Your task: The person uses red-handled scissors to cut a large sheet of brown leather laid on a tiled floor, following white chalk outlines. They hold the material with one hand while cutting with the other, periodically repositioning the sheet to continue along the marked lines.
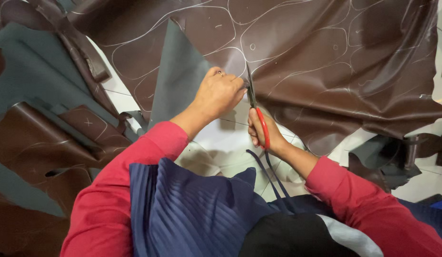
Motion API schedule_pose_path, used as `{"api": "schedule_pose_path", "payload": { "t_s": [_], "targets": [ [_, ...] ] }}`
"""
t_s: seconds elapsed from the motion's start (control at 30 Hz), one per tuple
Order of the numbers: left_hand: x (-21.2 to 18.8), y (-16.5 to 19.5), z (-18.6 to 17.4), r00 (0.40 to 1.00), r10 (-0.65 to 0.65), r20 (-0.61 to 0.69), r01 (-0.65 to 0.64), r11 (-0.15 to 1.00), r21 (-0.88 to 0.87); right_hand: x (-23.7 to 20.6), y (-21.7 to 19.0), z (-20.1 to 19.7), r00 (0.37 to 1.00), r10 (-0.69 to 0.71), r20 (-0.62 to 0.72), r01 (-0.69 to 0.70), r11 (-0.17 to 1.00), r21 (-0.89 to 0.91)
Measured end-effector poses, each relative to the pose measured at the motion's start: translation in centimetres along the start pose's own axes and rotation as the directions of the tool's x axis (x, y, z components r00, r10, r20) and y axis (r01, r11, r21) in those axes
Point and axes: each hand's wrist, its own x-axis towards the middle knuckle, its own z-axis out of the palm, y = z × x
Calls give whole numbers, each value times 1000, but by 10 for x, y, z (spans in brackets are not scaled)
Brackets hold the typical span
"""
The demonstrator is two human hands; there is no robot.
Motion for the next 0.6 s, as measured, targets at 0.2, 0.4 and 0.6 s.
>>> {"api": "schedule_pose_path", "payload": {
  "t_s": [0.2,0.4,0.6],
  "targets": [
    [5,19,21,999,45,-18,-45,999,-16,-5,7,-26,995,-26,101,17,996,90],
    [-2,24,22,991,82,-106,-84,996,-18,-11,-2,-28,998,9,56,-10,1000,27],
    [-3,36,25,989,17,-145,-21,999,-26,-20,7,-31,998,-60,-15,60,998,19]
  ]
}}
